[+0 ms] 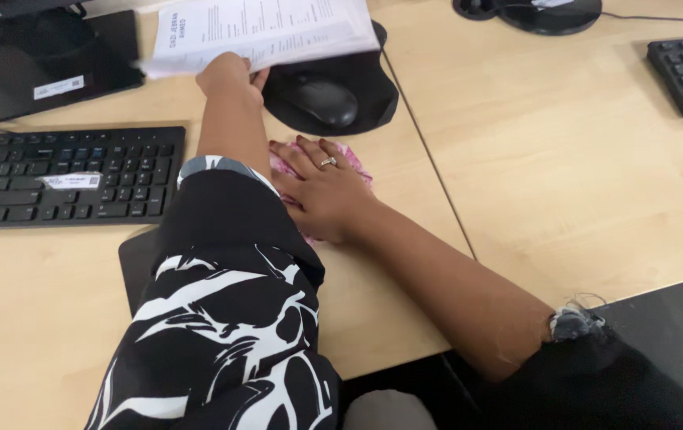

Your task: The person wipes a desk with a cloth, moving objects including a water bottle, mouse, and keyboard to reach all areas of the surface.

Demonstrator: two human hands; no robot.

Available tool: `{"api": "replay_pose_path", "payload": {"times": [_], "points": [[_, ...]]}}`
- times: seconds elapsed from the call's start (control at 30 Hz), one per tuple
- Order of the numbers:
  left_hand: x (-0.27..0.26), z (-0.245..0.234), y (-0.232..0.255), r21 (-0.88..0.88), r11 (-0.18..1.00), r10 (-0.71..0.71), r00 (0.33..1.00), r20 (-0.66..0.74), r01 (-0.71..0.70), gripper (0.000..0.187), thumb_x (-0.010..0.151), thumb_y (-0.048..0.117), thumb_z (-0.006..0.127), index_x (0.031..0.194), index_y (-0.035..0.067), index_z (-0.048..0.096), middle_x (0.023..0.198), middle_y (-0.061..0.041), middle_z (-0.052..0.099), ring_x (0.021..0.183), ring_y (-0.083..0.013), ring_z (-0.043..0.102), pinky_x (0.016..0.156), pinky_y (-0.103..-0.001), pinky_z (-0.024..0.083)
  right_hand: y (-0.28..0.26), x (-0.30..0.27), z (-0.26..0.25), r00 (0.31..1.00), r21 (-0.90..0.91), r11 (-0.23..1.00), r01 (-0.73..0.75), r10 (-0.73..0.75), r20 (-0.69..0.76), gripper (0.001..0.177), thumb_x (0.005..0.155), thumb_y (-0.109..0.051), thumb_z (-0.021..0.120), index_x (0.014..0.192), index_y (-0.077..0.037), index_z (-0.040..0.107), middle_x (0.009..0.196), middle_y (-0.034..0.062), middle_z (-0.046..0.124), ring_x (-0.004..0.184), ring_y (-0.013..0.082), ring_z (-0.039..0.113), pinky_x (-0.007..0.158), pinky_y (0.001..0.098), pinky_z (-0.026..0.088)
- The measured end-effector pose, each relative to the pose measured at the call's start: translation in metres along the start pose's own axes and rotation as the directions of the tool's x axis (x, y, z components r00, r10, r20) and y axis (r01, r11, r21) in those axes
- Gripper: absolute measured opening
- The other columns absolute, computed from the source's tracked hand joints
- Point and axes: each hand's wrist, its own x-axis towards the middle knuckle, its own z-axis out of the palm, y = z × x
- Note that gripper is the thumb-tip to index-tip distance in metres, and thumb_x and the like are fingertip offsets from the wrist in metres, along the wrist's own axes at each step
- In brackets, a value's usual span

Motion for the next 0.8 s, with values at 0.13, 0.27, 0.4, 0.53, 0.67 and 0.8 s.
{"api": "replay_pose_path", "payload": {"times": [0.13, 0.27, 0.4, 0.53, 0.67, 0.8], "points": [[-0.034, 0.013, 0.013, -0.068, 0.994, 0.097, 0.985, 0.140, -0.088, 0.044, 0.092, 0.003, 0.043, 0.135, 0.011, 0.045, 0.112, -0.019, 0.067, 0.085, -0.0392, 0.074, 0.064, -0.055, 0.066, 0.000, -0.003, 0.001, 0.996, 0.005, 0.999, 0.042, -0.042, -0.081, 0.050, 0.098, -0.040, 0.048, 0.141, -0.017, 0.056, 0.162, 0.0152, 0.036, 0.149, 0.0439, 0.028, 0.122, 0.0616, 0.017], [-0.083, 0.019, 0.016, -0.035, 0.990, 0.141, 0.978, 0.153, -0.137, 0.060, 0.083, -0.014, 0.045, 0.140, 0.007, 0.047, 0.118, -0.023, 0.063, 0.093, -0.0397, 0.072, 0.069, -0.051, 0.070, 0.007, -0.004, 0.010, 0.996, -0.046, 0.997, 0.058, -0.061, -0.071, 0.052, 0.095, -0.046, 0.053, 0.135, -0.012, 0.059, 0.156, 0.0182, 0.039, 0.148, 0.0451, 0.032, 0.121, 0.0617, 0.020], [-0.159, 0.014, 0.011, 0.032, 0.993, 0.100, 0.961, 0.257, -0.111, 0.063, 0.080, -0.016, 0.047, 0.139, 0.006, 0.046, 0.120, -0.020, 0.065, 0.096, -0.0379, 0.073, 0.071, -0.048, 0.069, 0.013, 0.005, 0.016, 0.989, -0.179, 0.980, 0.092, -0.110, -0.094, 0.055, 0.091, -0.045, 0.057, 0.135, -0.012, 0.063, 0.148, 0.0228, 0.047, 0.141, 0.0493, 0.039, 0.118, 0.0623, 0.022], [-0.236, -0.001, 0.001, 0.080, 0.994, 0.045, 0.938, 0.343, -0.077, 0.054, 0.082, -0.015, 0.052, 0.133, 0.000, 0.048, 0.120, -0.020, 0.066, 0.098, -0.0344, 0.074, 0.073, -0.045, 0.071, 0.012, 0.003, 0.011, 0.994, 0.366, 0.931, 0.004, 0.036, -0.102, 0.061, 0.087, -0.054, 0.056, 0.136, -0.018, 0.062, 0.146, 0.0165, 0.055, 0.135, 0.0390, 0.048, 0.112, 0.0555, 0.033], [-0.293, -0.009, -0.025, 0.218, 0.972, -0.019, 0.897, 0.442, -0.087, 0.046, 0.083, -0.012, 0.060, 0.127, -0.001, 0.052, 0.117, -0.019, 0.067, 0.098, -0.0318, 0.072, 0.072, -0.046, 0.070, 0.013, 0.008, 0.026, 0.907, -0.151, 0.951, 0.271, -0.305, -0.289, 0.041, 0.085, -0.053, 0.060, 0.119, -0.029, 0.064, 0.146, 0.0082, 0.055, 0.133, 0.0381, 0.052, 0.108, 0.0577, 0.039], [-0.316, 0.011, -0.062, 0.445, 0.895, -0.225, 0.839, 0.496, -0.023, 0.049, 0.080, -0.013, 0.063, 0.125, 0.003, 0.055, 0.112, -0.017, 0.070, 0.096, -0.0328, 0.072, 0.072, -0.049, 0.065, 0.017, -0.002, 0.028, 0.854, -0.213, 0.942, 0.258, -0.326, -0.406, 0.043, 0.093, -0.046, 0.065, 0.132, -0.030, 0.063, 0.146, 0.0110, 0.054, 0.131, 0.0426, 0.054, 0.109, 0.0580, 0.043]]}}
